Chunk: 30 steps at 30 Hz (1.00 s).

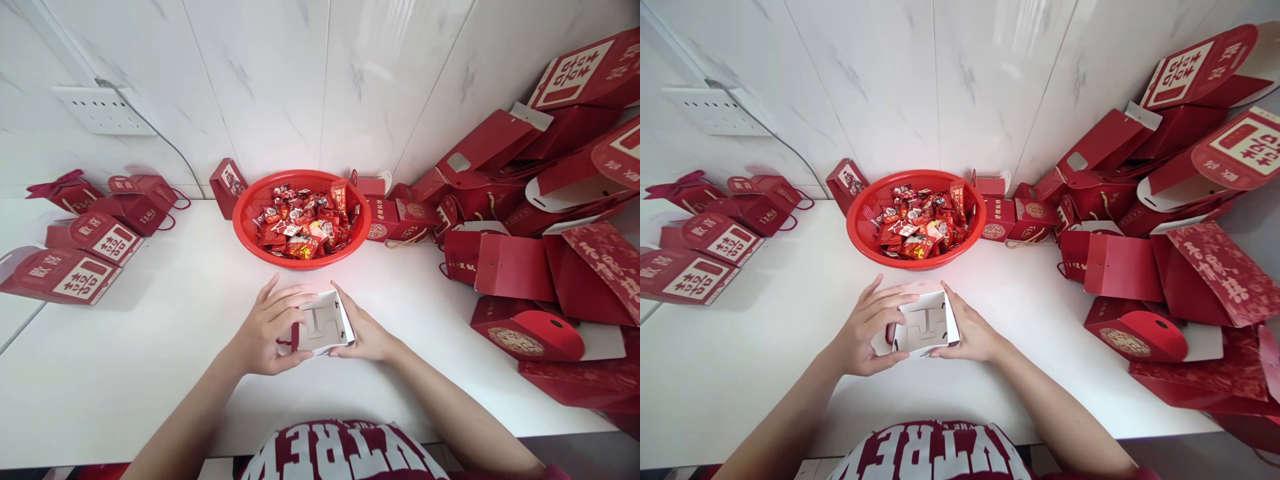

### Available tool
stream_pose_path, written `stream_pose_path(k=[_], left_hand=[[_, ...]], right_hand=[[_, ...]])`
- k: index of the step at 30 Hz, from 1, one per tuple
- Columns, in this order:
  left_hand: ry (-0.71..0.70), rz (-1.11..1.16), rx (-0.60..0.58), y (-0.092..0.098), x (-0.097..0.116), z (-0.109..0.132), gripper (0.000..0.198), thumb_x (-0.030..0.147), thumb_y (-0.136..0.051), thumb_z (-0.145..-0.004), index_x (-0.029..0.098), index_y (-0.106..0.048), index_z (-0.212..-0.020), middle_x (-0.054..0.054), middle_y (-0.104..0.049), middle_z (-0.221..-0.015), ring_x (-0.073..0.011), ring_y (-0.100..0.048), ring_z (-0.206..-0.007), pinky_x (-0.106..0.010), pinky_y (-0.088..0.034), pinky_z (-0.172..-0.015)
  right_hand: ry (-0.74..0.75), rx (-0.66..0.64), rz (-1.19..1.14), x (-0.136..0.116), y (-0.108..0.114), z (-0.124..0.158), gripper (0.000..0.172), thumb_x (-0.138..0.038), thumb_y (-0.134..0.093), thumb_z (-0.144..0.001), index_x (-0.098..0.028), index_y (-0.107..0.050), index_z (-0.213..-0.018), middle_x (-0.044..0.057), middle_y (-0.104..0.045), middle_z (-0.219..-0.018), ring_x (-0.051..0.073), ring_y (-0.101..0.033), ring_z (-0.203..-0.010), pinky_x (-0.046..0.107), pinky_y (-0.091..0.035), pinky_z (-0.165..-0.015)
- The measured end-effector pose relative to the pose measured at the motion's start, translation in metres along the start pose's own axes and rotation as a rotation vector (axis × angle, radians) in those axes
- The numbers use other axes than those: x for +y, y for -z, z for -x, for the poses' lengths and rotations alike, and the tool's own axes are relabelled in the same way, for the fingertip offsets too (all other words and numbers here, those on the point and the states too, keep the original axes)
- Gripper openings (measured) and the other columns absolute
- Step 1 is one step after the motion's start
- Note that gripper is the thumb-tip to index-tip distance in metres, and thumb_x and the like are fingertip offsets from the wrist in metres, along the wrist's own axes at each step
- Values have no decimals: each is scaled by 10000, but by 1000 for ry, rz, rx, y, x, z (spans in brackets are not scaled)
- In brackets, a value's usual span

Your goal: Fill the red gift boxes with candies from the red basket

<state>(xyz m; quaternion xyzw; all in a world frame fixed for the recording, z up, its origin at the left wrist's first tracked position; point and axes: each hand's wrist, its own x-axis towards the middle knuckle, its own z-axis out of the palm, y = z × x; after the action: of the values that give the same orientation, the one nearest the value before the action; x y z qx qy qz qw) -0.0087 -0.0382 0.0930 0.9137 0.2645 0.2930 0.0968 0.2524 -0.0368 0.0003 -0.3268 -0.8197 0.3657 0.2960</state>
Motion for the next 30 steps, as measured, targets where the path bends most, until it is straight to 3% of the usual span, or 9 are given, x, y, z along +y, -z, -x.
stream_pose_path(k=[3,6,8,10,14,17,20,25,30], left_hand=[[-5,-96,93,9,-5,6,102,174,-663,-784,209,-568,-793,-43,-709,-1236,-269,-579,-1273,-521,-199,-1225],[42,-159,59,17,-7,9,118,113,-619,-811,218,-593,-762,9,-725,-1200,-226,-631,-1194,-486,-264,-1205],[119,-154,-45,19,-8,9,129,137,-564,-868,223,-640,-927,-23,-682,-1286,-212,-626,-1204,-465,-297,-1197],[200,-123,-184,18,-7,9,339,141,-457,-929,208,-584,-1237,-68,-559,-1446,-214,-534,-1330,-474,-254,-1224],[307,-6,-333,5,-7,8,601,217,-338,-1016,233,-142,-1584,-88,-240,-1641,-242,-233,-1522,-518,-136,-1256],[349,132,-285,-13,-9,10,883,500,-540,-948,234,-4,-1597,-136,-129,-1659,-329,-164,-1527,-536,-197,-1238],[369,238,-135,-33,-14,14,1133,601,-731,-766,243,-37,-1587,-173,-190,-1605,-372,-200,-1489,-540,-283,-1201],[364,330,-9,-50,-19,15,1096,483,-811,-706,257,-156,-1554,-168,-339,-1440,-357,-355,-1358,-546,-372,-1124],[375,300,-47,-49,-13,10,1017,410,-801,-724,257,-203,-1532,-158,-352,-1385,-335,-380,-1320,-523,-398,-1099]], right_hand=[[16,9,-12,-1,2,-2,1269,-633,-735,-764,-221,143,-1583,173,-85,-1656,355,-222,-1500,509,-296,-1185],[-8,13,20,-4,2,-3,1339,-606,-755,-759,-229,261,-1546,179,-92,-1655,343,-249,-1494,511,-331,-1163],[-28,12,51,-5,2,-3,1365,-590,-763,-756,-217,297,-1529,191,-122,-1648,344,-249,-1494,518,-340,-1154],[-36,16,78,-5,2,-2,1366,-580,-764,-757,-205,299,-1528,201,-117,-1646,353,-233,-1498,527,-335,-1155],[-20,8,103,-4,2,0,1340,-572,-757,-766,-211,276,-1539,200,-54,-1654,367,-199,-1506,535,-309,-1170],[-26,-17,76,-3,2,0,1320,-570,-748,-779,-217,269,-1542,200,-55,-1654,358,-194,-1508,539,-299,-1175],[-53,-32,75,-5,6,1,1309,-601,-741,-776,-217,239,-1555,191,-45,-1656,345,-171,-1516,538,-297,-1182],[1,-33,241,-21,30,2,1266,-732,-652,-767,-205,159,-1584,143,107,-1659,386,-51,-1526,576,-214,-1214],[85,178,400,-45,48,2,991,-623,-575,-891,-284,20,-1608,79,-74,-1669,390,-199,-1501,616,-163,-1219]])
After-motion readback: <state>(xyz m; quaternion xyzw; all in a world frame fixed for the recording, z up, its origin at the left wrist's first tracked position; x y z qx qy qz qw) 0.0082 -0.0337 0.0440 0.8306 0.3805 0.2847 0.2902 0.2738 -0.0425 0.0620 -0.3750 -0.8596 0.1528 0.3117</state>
